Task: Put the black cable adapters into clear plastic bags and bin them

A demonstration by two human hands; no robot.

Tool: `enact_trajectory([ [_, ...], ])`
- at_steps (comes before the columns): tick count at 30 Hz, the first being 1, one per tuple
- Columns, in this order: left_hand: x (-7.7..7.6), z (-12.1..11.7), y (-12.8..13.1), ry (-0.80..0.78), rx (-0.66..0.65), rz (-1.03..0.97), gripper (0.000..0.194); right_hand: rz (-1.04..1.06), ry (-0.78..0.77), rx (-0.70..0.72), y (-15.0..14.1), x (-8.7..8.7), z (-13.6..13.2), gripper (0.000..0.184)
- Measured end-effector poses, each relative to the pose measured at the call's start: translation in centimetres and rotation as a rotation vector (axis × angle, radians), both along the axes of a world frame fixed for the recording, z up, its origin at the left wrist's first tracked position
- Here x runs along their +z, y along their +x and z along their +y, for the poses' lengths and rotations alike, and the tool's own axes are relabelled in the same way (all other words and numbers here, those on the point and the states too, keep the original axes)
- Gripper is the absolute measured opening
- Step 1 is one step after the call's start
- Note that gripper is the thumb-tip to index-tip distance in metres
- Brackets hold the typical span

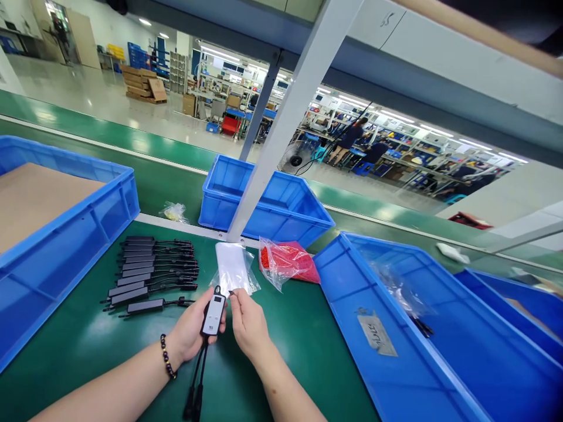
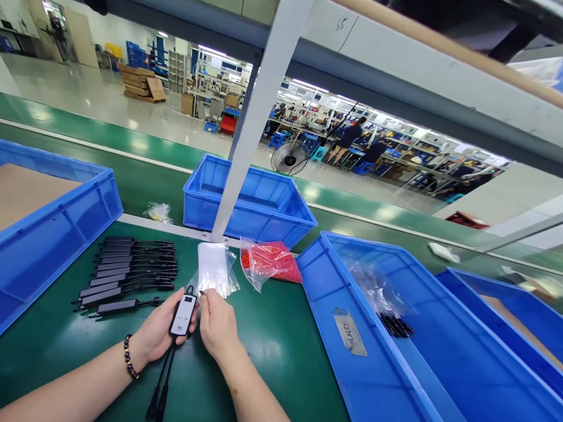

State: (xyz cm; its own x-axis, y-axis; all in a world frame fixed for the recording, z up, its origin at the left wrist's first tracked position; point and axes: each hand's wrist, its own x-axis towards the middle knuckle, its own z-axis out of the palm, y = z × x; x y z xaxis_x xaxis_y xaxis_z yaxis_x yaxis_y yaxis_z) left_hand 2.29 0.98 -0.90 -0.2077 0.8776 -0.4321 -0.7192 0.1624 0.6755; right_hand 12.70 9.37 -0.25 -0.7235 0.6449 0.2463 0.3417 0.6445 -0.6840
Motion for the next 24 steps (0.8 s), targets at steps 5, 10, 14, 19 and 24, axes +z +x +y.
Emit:
enact_trajectory([
  [5,-0.1,0.0,0.2,-0.011,0.055,0.045,0.041,-0.088,0.133,-0.004,0.1,-0.2,0.1,0.031],
  [10,-0.3,0.2,0.3,-0.06,0.081,-0.024,0.041,-0.176,0.298,-0.009,0.1,-0.8,0.1,0.032],
  [14,-0.3,0.3,0.3,-0.073,0.084,-0.034,0.04,-0.219,0.35,-0.018,0.0,-1.3,0.2,0.03],
  [19,-0.1,0.1,0.6,-0.056,0.119,0.004,0.037,-0.233,0.359,-0.003,-0.2,-1.2,0.3,0.03],
  [24,0.0,0.0,0.8,-0.05,0.126,0.021,0.037,-0.233,0.361,-0.02,-0.1,-1.3,0.3,0.03],
])
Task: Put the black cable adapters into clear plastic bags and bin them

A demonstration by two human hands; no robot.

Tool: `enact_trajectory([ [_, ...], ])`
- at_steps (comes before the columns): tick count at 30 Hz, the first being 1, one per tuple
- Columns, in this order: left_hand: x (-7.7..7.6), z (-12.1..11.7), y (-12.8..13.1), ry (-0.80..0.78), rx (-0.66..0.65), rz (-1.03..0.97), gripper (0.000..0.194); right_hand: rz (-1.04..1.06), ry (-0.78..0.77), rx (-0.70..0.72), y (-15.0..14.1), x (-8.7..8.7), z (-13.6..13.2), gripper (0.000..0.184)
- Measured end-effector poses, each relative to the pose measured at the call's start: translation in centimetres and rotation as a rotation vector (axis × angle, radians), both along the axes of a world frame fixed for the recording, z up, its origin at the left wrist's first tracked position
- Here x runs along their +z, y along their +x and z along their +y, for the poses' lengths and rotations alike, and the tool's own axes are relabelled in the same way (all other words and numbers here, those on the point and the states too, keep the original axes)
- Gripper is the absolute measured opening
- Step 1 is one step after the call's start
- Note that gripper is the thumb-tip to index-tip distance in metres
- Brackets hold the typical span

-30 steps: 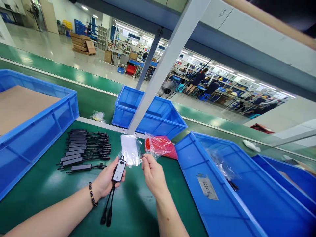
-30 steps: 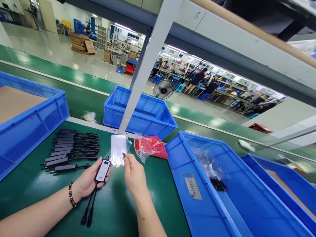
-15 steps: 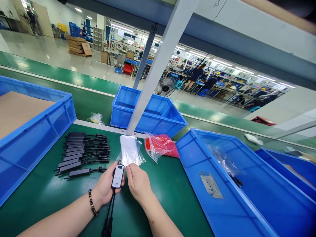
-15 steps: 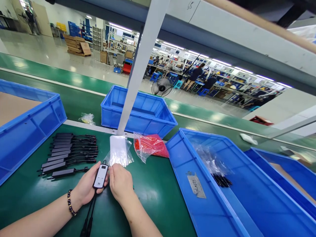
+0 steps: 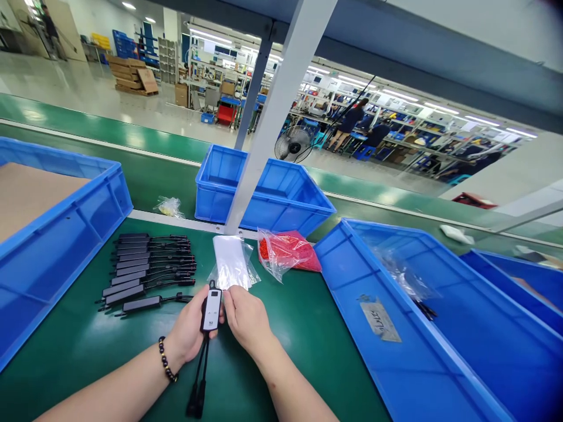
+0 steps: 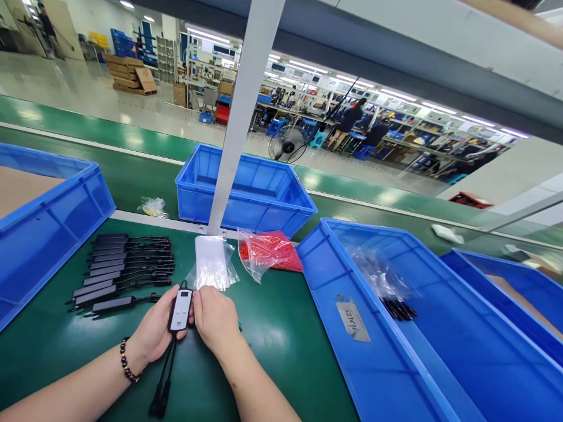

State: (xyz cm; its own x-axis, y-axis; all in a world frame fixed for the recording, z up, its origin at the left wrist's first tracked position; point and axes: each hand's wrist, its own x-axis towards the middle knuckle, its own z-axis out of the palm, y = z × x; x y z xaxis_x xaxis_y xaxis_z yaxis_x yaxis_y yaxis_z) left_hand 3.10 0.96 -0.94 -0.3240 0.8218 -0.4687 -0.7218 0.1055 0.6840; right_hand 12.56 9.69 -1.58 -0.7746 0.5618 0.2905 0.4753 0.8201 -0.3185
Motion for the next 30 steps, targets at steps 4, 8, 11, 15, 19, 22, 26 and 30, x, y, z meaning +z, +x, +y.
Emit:
enact_trajectory([
  [4,0.1,0.2,0.0,0.008,0.004,-0.007,0.036,0.002,-0.009,0.008,0.1,0.0,-0.1,0.031],
  [8,0.2,0.2,0.0,0.012,0.002,-0.014,0.037,0.001,-0.019,0.014,0.0,0.0,-0.1,0.03],
  [11,0.2,0.0,0.0,0.025,-0.001,-0.011,0.039,-0.002,-0.039,0.007,0.0,0.1,-0.1,0.03],
  [15,0.2,0.0,0.1,0.028,-0.003,0.003,0.039,0.019,-0.157,0.007,0.0,0.4,-0.2,0.031],
  [19,0.3,0.0,0.1,0.021,-0.003,0.011,0.038,0.088,-0.439,0.053,0.0,0.8,-0.2,0.032],
  [22,0.4,0.0,0.1,0.022,-0.006,0.004,0.037,0.131,-0.587,0.087,0.1,1.0,-0.2,0.033],
  [26,0.2,0.0,0.0,0.02,-0.007,-0.006,0.036,0.141,-0.589,0.086,0.0,1.1,-0.1,0.033],
  [30,0.1,-0.1,0.1,0.026,-0.013,-0.012,0.037,0.119,-0.516,0.065,0.0,1.3,-0.2,0.032],
])
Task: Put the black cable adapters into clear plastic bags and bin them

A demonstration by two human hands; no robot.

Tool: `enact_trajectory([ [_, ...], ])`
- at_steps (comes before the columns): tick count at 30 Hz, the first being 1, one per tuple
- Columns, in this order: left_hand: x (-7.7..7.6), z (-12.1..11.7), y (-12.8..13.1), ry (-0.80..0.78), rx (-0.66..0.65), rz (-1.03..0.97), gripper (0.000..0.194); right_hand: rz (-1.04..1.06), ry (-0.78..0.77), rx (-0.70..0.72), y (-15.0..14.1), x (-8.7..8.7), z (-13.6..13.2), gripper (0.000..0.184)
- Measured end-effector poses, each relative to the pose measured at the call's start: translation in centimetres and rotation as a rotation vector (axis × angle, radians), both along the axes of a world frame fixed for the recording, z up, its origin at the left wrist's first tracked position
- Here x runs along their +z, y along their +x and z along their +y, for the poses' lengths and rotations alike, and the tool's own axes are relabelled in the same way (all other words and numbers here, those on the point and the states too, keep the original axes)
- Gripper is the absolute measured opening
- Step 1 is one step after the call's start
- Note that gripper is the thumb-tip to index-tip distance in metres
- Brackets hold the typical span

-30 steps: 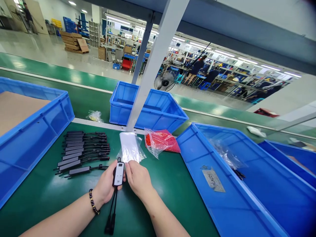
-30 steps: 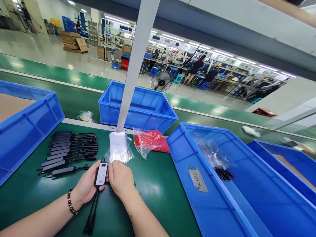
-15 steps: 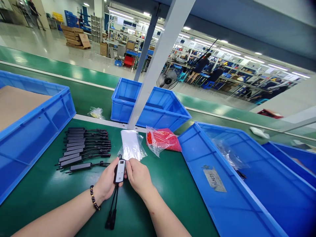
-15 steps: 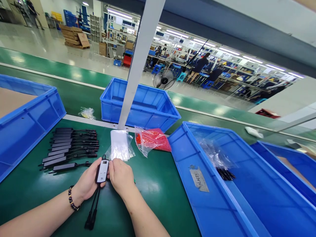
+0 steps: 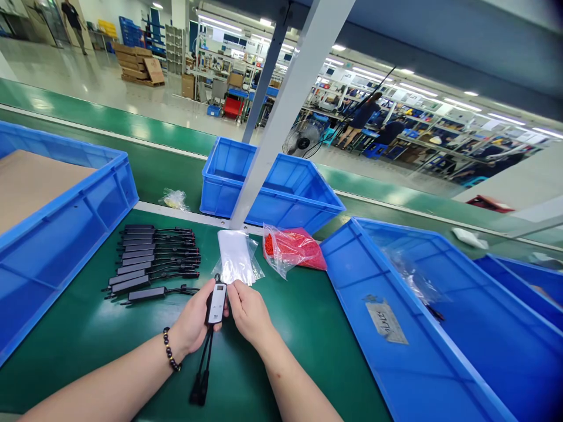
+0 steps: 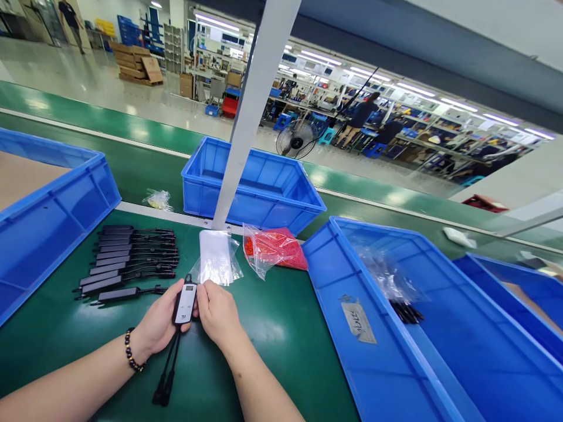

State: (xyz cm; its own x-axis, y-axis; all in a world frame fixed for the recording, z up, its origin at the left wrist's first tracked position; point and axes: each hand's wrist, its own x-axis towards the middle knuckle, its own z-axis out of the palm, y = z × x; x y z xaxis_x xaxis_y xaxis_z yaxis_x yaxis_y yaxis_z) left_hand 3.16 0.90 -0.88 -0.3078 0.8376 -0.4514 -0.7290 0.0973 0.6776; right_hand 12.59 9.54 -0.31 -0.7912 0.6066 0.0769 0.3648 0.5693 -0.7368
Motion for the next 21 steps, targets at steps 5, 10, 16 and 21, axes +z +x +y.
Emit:
enact_trajectory([
  [5,0.15,-0.01,0.12,0.0,0.005,0.0,0.037,-0.015,0.042,-0.002,0.02,0.24,-0.12,0.031],
  [10,0.28,-0.05,0.2,-0.001,0.012,-0.002,0.034,-0.03,0.07,-0.005,0.08,0.17,-0.15,0.032],
  [16,0.23,-0.08,0.23,0.01,0.018,0.028,0.034,-0.083,0.22,-0.05,0.11,-0.33,-0.05,0.033],
  [21,0.18,-0.08,0.25,0.022,0.017,0.044,0.031,-0.097,0.276,-0.048,0.08,-0.38,-0.1,0.034],
])
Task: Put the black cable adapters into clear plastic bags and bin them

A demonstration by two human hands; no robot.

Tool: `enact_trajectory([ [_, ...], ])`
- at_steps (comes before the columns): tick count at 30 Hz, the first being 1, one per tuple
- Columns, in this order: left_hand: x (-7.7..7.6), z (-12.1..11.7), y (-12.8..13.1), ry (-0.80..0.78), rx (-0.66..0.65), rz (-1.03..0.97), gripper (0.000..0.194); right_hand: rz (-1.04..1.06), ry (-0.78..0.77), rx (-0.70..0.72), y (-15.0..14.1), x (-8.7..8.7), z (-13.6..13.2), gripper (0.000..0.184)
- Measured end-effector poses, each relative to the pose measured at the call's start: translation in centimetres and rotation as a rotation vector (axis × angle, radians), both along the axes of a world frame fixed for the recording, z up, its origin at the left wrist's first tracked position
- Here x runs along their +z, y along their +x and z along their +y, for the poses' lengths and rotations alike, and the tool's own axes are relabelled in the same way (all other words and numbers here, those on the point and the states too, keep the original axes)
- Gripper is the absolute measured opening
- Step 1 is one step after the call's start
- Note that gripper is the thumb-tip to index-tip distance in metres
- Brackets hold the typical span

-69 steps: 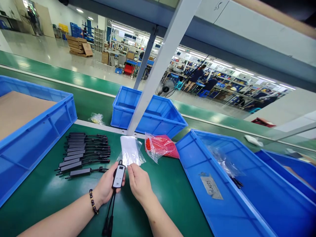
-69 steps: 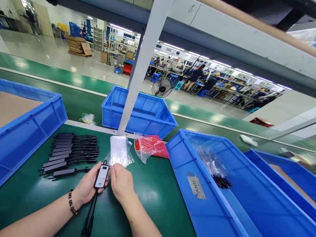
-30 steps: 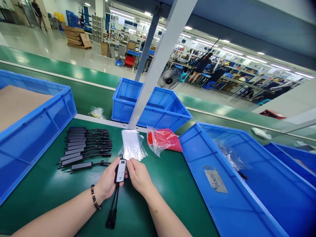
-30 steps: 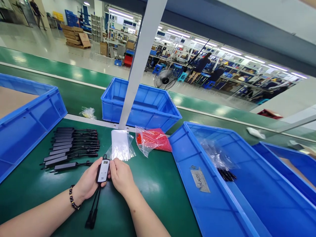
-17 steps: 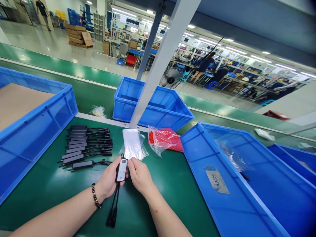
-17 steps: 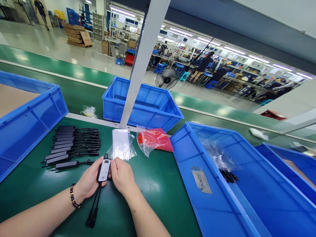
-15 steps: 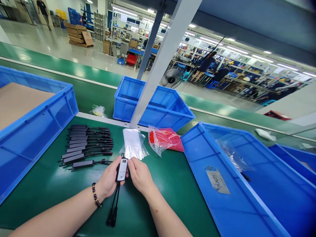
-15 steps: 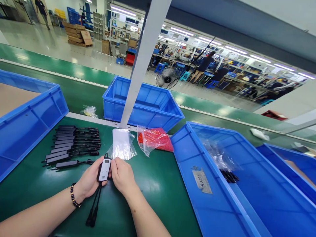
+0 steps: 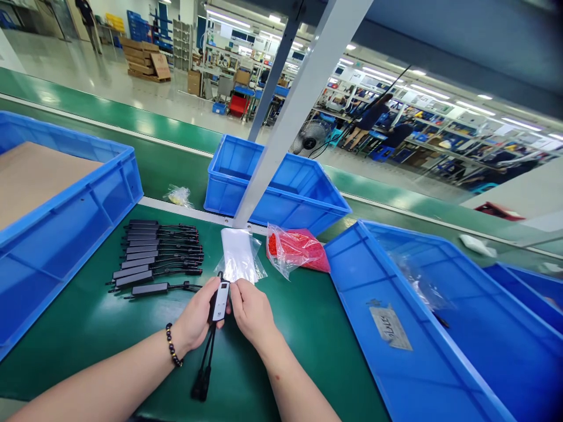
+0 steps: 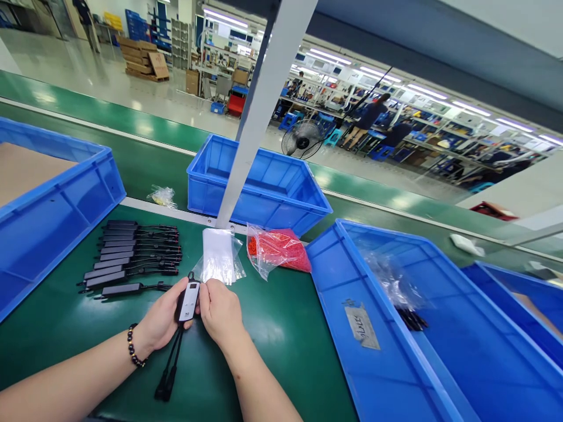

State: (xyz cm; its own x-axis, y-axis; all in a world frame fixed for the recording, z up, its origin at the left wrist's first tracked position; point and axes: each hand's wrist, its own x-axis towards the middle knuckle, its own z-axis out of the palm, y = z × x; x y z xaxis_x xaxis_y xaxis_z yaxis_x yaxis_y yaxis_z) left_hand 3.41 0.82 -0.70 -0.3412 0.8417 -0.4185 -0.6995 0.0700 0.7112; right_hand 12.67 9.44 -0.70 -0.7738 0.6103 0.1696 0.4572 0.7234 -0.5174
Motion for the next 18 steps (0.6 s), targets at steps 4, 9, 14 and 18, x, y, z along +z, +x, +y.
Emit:
enact_trajectory([
  [4,-0.02,0.0,0.02,0.006,-0.002,-0.006,0.031,0.023,-0.003,0.014,0.09,-0.01,0.05,0.033],
  [9,-0.09,0.02,0.02,0.012,0.004,-0.012,0.032,0.036,-0.038,0.009,0.12,-0.01,0.1,0.032],
  [14,-0.11,-0.01,0.03,0.019,0.003,-0.024,0.032,0.073,-0.152,0.042,0.04,0.28,0.01,0.032],
  [18,-0.05,-0.03,0.04,0.02,-0.007,-0.022,0.033,0.091,-0.263,0.068,-0.05,0.34,0.08,0.034],
])
